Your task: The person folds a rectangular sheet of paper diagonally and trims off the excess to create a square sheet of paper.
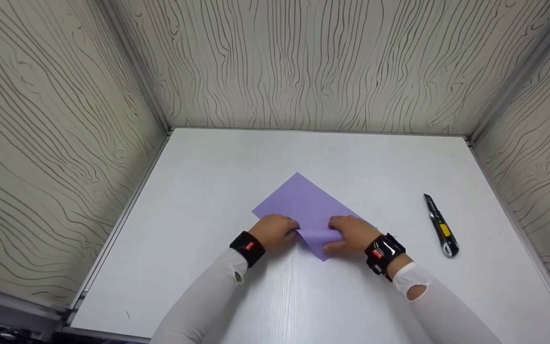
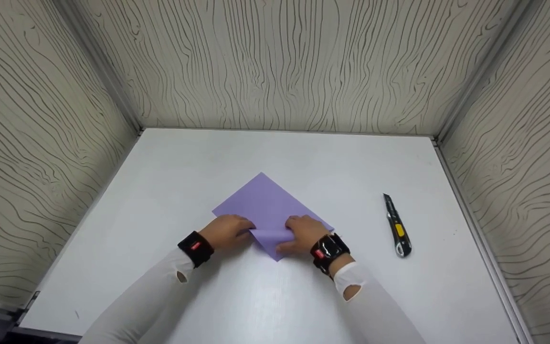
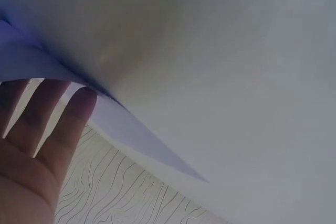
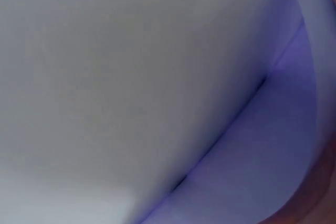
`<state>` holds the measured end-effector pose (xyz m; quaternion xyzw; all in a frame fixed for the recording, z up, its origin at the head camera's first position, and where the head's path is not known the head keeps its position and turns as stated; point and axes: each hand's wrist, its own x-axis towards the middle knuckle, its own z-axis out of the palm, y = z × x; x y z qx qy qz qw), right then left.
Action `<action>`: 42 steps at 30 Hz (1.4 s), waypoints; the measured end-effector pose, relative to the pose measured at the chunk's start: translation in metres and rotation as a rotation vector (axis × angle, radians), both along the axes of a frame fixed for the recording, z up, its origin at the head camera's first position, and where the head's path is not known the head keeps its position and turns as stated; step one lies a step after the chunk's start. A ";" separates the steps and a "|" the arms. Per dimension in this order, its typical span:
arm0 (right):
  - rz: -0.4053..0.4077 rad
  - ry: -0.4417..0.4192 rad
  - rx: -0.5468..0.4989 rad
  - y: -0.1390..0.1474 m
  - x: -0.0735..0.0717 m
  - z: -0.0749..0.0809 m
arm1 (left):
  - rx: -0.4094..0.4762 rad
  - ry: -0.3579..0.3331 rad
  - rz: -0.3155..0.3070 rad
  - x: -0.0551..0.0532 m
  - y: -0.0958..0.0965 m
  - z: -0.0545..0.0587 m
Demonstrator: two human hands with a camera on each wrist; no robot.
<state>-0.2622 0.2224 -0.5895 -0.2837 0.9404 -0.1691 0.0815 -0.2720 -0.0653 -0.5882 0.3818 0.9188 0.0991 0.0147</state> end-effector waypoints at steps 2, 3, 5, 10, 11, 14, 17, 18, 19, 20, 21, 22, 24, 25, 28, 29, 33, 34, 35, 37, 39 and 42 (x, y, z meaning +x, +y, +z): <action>-0.011 -0.017 -0.014 0.001 0.001 0.003 | 0.004 0.026 -0.011 -0.001 0.000 -0.001; -0.015 -0.022 -0.023 0.002 0.001 0.005 | 0.008 0.036 -0.014 -0.001 0.000 -0.002; -0.032 -0.035 -0.037 0.004 0.003 0.009 | 0.028 0.047 -0.010 -0.001 0.000 -0.002; -0.068 -0.048 -0.061 0.009 0.006 0.011 | 0.078 -0.006 0.042 -0.001 -0.001 -0.001; -0.073 -0.052 -0.065 0.011 0.007 0.010 | 0.088 -0.020 0.057 -0.001 -0.002 -0.001; -0.080 -0.076 -0.095 0.016 0.009 0.011 | 0.127 -0.071 0.097 -0.002 -0.003 0.000; -0.097 -0.137 -0.139 0.022 0.012 0.012 | 0.168 -0.119 0.124 -0.002 -0.004 0.001; -0.103 -0.157 -0.154 0.024 0.013 0.012 | 0.177 -0.133 0.128 -0.002 -0.004 0.001; -0.114 -0.177 -0.173 0.027 0.014 0.012 | 0.184 -0.140 0.131 -0.001 -0.004 0.001; -0.125 -0.187 -0.186 0.029 0.015 0.013 | 0.187 -0.146 0.133 -0.001 -0.004 0.001; -0.144 -0.192 -0.203 0.031 0.015 0.013 | 0.187 -0.150 0.135 -0.001 -0.004 0.000; -0.165 -0.190 -0.220 0.033 0.015 0.012 | 0.187 -0.147 0.136 -0.001 -0.005 0.000; -0.198 -0.162 -0.264 0.037 0.015 0.011 | 0.189 -0.149 0.140 -0.001 -0.005 0.000; -0.222 -0.143 -0.288 0.039 0.014 0.010 | 0.190 -0.150 0.141 -0.001 -0.005 -0.001; -0.282 -0.085 -0.364 0.044 0.012 0.006 | 0.191 -0.156 0.144 0.000 -0.005 0.000; -0.298 -0.069 -0.387 0.046 0.011 0.005 | 0.192 -0.159 0.143 0.000 -0.005 0.000; -0.357 -0.045 -0.471 0.052 0.007 0.002 | 0.188 -0.161 0.144 -0.001 -0.005 0.000; -0.364 -0.045 -0.481 0.053 0.006 0.001 | 0.190 -0.166 0.145 -0.001 -0.005 0.000; -0.373 -0.046 -0.489 0.053 0.005 0.001 | 0.194 -0.171 0.148 -0.002 -0.006 0.000; -0.387 -0.060 -0.499 0.054 0.003 0.001 | 0.206 -0.200 0.156 -0.002 -0.006 0.000; -0.396 -0.075 -0.499 0.055 0.002 0.001 | 0.225 -0.232 0.163 -0.002 -0.006 0.000; -0.409 -0.096 -0.502 0.055 0.000 0.002 | 0.257 -0.275 0.185 -0.002 -0.004 0.001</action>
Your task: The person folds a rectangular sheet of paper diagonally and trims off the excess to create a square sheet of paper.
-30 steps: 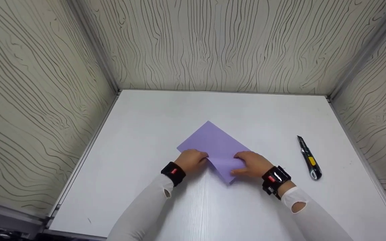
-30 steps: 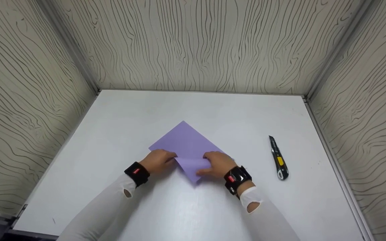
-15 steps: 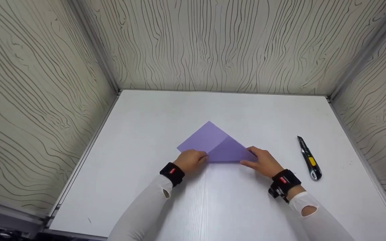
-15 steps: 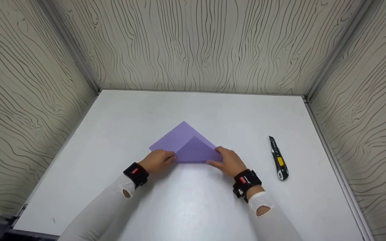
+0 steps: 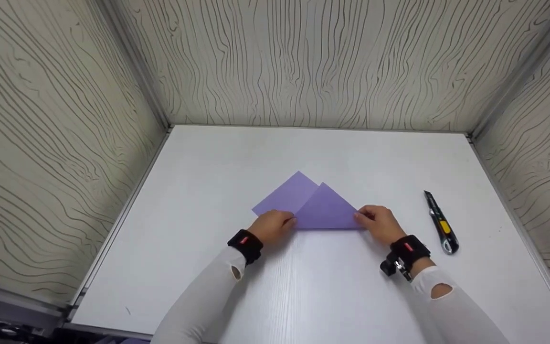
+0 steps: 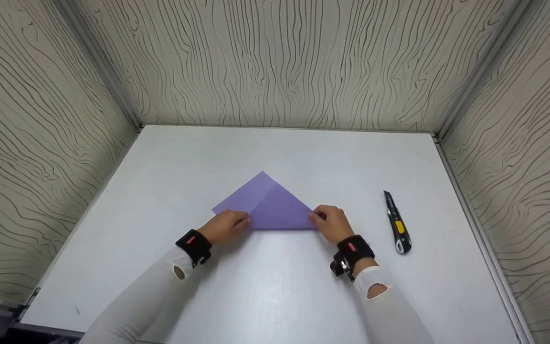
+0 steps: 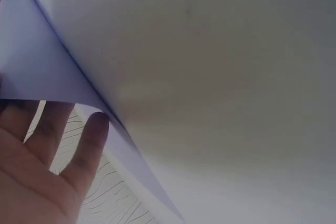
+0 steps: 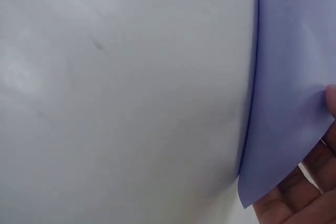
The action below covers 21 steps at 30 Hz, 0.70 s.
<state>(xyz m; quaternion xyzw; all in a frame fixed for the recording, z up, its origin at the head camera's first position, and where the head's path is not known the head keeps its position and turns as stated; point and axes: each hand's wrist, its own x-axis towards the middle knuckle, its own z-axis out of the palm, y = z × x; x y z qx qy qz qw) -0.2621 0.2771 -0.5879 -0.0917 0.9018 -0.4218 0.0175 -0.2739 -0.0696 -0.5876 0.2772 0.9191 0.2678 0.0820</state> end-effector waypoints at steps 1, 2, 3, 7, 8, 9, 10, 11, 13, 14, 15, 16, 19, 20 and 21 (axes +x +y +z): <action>-0.003 -0.004 -0.001 -0.001 0.000 0.000 | 0.011 -0.010 0.011 0.000 0.001 0.000; -0.006 -0.010 0.003 -0.001 -0.001 0.000 | 0.018 -0.018 0.023 0.000 0.001 -0.001; -0.011 -0.013 0.008 -0.002 -0.001 0.000 | 0.028 -0.028 0.038 0.001 0.003 -0.001; -0.042 -0.050 0.031 -0.005 -0.001 -0.001 | 0.034 -0.044 0.097 0.002 0.009 0.001; -0.051 -0.060 0.038 -0.006 -0.001 -0.001 | 0.022 -0.042 0.105 0.003 0.012 0.002; -0.057 -0.068 0.044 -0.007 -0.001 -0.001 | 0.009 -0.040 0.110 0.003 0.014 0.003; -0.062 -0.078 0.048 -0.007 -0.001 -0.001 | -0.010 -0.036 0.112 0.004 0.016 0.004; -0.066 -0.087 0.053 -0.008 -0.001 -0.002 | -0.029 -0.033 0.112 0.004 0.018 0.005; -0.061 -0.098 0.067 -0.010 -0.002 -0.002 | -0.069 -0.013 0.102 0.005 0.021 0.006; -0.056 -0.098 0.078 -0.010 -0.002 -0.002 | -0.088 -0.001 0.099 0.005 0.023 0.006; -0.053 -0.099 0.088 -0.011 -0.003 -0.002 | -0.110 0.012 0.094 0.006 0.026 0.006; -0.049 -0.101 0.097 -0.012 -0.004 -0.002 | -0.131 0.024 0.090 0.005 0.028 0.006; -0.031 -0.093 0.127 -0.015 -0.007 -0.001 | -0.191 0.074 0.072 0.006 0.035 0.006; -0.030 -0.092 0.136 -0.016 -0.007 -0.001 | -0.210 0.088 0.066 0.006 0.038 0.006; -0.030 -0.094 0.143 -0.017 -0.008 -0.001 | -0.228 0.100 0.058 0.007 0.040 0.007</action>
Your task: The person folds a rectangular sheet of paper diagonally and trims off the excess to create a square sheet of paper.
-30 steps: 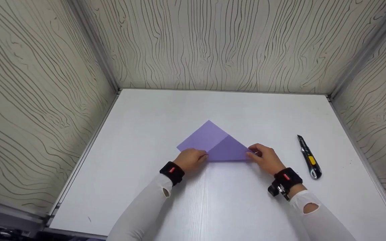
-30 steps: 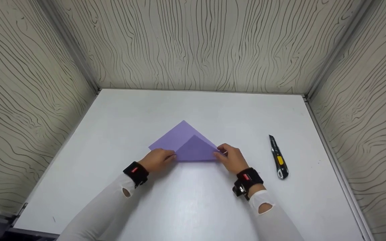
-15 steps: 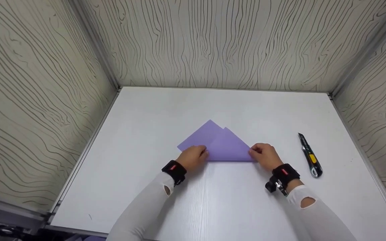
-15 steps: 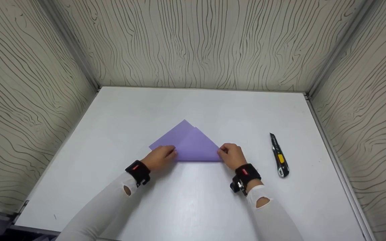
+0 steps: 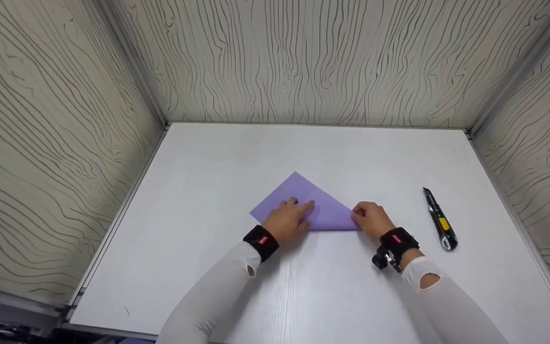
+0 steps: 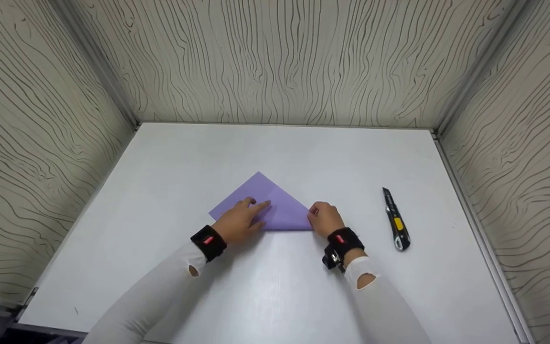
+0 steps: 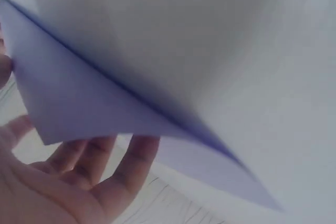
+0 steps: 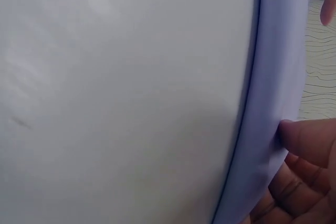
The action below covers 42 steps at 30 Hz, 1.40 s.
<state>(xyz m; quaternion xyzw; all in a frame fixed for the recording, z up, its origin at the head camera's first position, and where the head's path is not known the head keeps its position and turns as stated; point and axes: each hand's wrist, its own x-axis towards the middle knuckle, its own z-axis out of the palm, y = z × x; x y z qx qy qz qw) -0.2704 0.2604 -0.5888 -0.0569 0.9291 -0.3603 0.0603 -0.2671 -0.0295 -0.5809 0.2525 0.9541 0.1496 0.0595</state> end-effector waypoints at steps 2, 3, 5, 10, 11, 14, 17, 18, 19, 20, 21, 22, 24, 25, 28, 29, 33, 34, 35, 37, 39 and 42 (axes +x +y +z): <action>0.002 -0.006 0.017 -0.001 -0.001 0.001 | -0.026 0.016 -0.013 0.001 0.004 0.002; -0.002 -0.009 0.027 -0.002 -0.002 0.001 | -0.040 0.021 -0.016 0.002 0.005 0.003; -0.019 -0.018 0.044 -0.004 -0.002 0.002 | -0.072 0.032 -0.018 0.002 0.007 0.003; -0.051 -0.047 0.065 -0.009 -0.003 0.006 | -0.156 0.084 -0.032 0.001 0.010 -0.003; -0.056 -0.052 0.068 -0.010 -0.003 0.006 | -0.168 0.096 -0.039 0.000 0.010 -0.005; -0.064 -0.058 0.078 -0.012 -0.004 0.007 | -0.199 0.128 -0.051 0.000 0.010 -0.009; -0.064 -0.049 0.090 -0.013 -0.005 0.006 | -0.212 0.136 -0.053 0.000 0.011 -0.010; -0.065 -0.046 0.092 -0.013 -0.006 0.005 | -0.215 0.134 -0.051 0.000 0.011 -0.010; -0.066 -0.041 0.094 -0.013 -0.006 0.005 | -0.218 0.131 -0.048 0.000 0.011 -0.009; -0.065 -0.035 0.097 -0.013 -0.007 0.004 | -0.218 0.123 -0.049 0.000 0.011 -0.009; -0.062 -0.026 0.098 -0.012 -0.007 0.004 | -0.222 0.119 -0.048 0.000 0.012 -0.009; -0.062 -0.020 0.097 -0.012 -0.008 0.003 | -0.225 0.117 -0.047 0.000 0.012 -0.009; -0.066 0.015 0.101 -0.008 -0.012 -0.005 | -0.226 0.111 -0.047 -0.001 0.013 -0.009; -0.066 0.022 0.097 -0.008 -0.013 -0.006 | -0.225 0.112 -0.047 -0.001 0.013 -0.010; -0.061 0.041 0.089 -0.005 -0.018 -0.012 | -0.225 0.121 -0.048 -0.002 0.013 -0.011; -0.065 0.047 0.092 -0.003 -0.021 -0.018 | -0.220 0.129 -0.050 -0.002 0.013 -0.011; -0.061 0.035 0.120 0.005 -0.036 -0.043 | -0.215 0.156 -0.048 0.000 0.014 -0.008; -0.063 0.030 0.130 0.007 -0.041 -0.051 | -0.214 0.160 -0.045 0.000 0.014 -0.008; -0.065 0.026 0.143 0.009 -0.045 -0.059 | -0.213 0.162 -0.043 0.000 0.014 -0.007; -0.064 0.014 0.155 0.011 -0.050 -0.065 | -0.220 0.153 -0.036 0.001 0.014 -0.007; -0.075 -0.003 0.168 0.012 -0.052 -0.067 | -0.221 0.146 -0.028 0.001 0.015 -0.008; -0.093 -0.025 0.174 0.006 -0.048 -0.057 | -0.227 0.132 -0.018 0.000 0.016 -0.008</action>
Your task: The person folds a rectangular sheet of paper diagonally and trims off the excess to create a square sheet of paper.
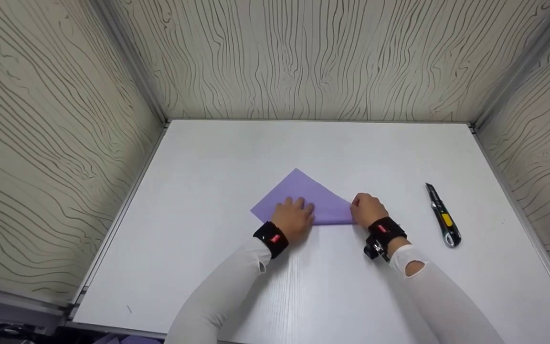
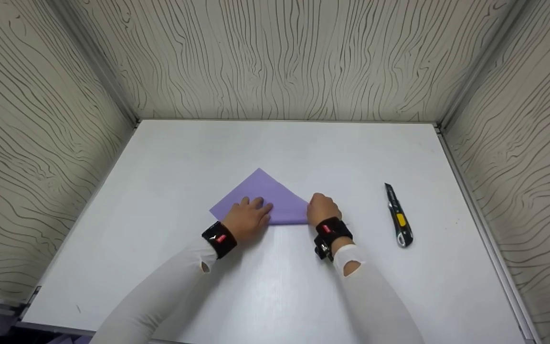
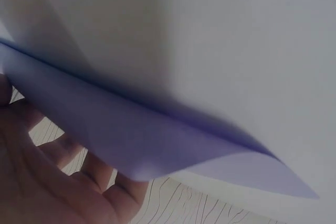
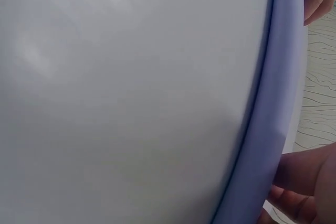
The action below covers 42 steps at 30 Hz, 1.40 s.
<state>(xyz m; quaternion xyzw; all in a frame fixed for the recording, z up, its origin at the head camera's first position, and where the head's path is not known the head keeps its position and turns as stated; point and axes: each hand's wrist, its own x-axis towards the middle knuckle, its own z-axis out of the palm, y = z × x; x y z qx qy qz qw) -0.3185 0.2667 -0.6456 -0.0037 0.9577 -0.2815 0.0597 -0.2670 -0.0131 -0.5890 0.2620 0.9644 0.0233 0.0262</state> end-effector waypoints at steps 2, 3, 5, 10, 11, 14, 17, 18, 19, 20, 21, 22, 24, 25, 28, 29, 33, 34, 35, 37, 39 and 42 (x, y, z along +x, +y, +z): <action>-0.004 0.005 -0.001 -0.005 0.007 0.013 | -0.003 -0.012 0.003 0.000 0.001 0.000; -0.006 0.011 -0.008 -0.009 0.012 0.021 | -0.007 -0.017 0.004 0.000 0.002 0.001; -0.014 0.027 -0.012 -0.014 0.020 0.034 | -0.015 -0.025 0.004 0.000 0.003 0.002; -0.006 0.035 -0.023 -0.016 0.028 0.048 | -0.031 -0.011 -0.006 -0.001 0.005 0.000; -0.004 0.039 -0.025 -0.015 0.028 0.047 | -0.036 -0.009 -0.009 -0.002 0.005 -0.001; -0.001 0.059 0.001 -0.016 0.029 0.047 | -0.064 0.002 -0.020 -0.002 0.005 -0.003; 0.009 0.113 0.086 -0.029 0.043 0.062 | -0.071 0.010 -0.024 -0.002 0.005 -0.002; 0.029 0.135 0.123 -0.034 0.048 0.065 | -0.070 0.017 -0.021 -0.002 0.005 -0.003; 0.049 0.166 0.163 -0.039 0.052 0.066 | -0.065 0.025 -0.018 -0.002 0.006 -0.004; 0.078 0.195 0.197 -0.043 0.057 0.066 | -0.063 0.031 -0.015 -0.002 0.006 -0.004; 0.105 0.215 0.224 -0.046 0.061 0.066 | -0.059 0.041 -0.013 -0.003 0.006 -0.005; 0.139 0.233 0.250 -0.050 0.065 0.065 | -0.064 0.050 -0.014 -0.003 0.006 -0.005; 0.198 0.241 0.285 -0.055 0.073 0.063 | -0.084 0.073 -0.021 -0.004 0.006 -0.006; 0.220 0.236 0.296 -0.057 0.076 0.062 | -0.097 0.081 -0.027 -0.004 0.006 -0.006; 0.262 0.220 0.322 -0.060 0.085 0.058 | -0.118 0.091 -0.031 -0.004 0.006 -0.007; 0.266 0.209 0.328 -0.060 0.088 0.057 | -0.120 0.089 -0.031 -0.004 0.006 -0.007; 0.276 0.167 0.323 -0.057 0.097 0.056 | -0.100 0.063 -0.014 -0.004 0.005 -0.009; 0.278 0.155 0.324 -0.057 0.099 0.057 | -0.097 0.054 -0.012 -0.004 0.005 -0.009; 0.277 0.142 0.323 -0.056 0.101 0.057 | -0.102 0.047 -0.011 -0.004 0.005 -0.009; 0.280 0.123 0.329 -0.054 0.104 0.058 | -0.105 0.033 -0.005 -0.003 0.006 -0.009; 0.285 0.108 0.342 -0.052 0.107 0.057 | -0.108 0.029 -0.001 -0.004 0.006 -0.009; 0.296 0.091 0.352 -0.051 0.109 0.056 | -0.112 0.030 -0.001 -0.004 0.006 -0.008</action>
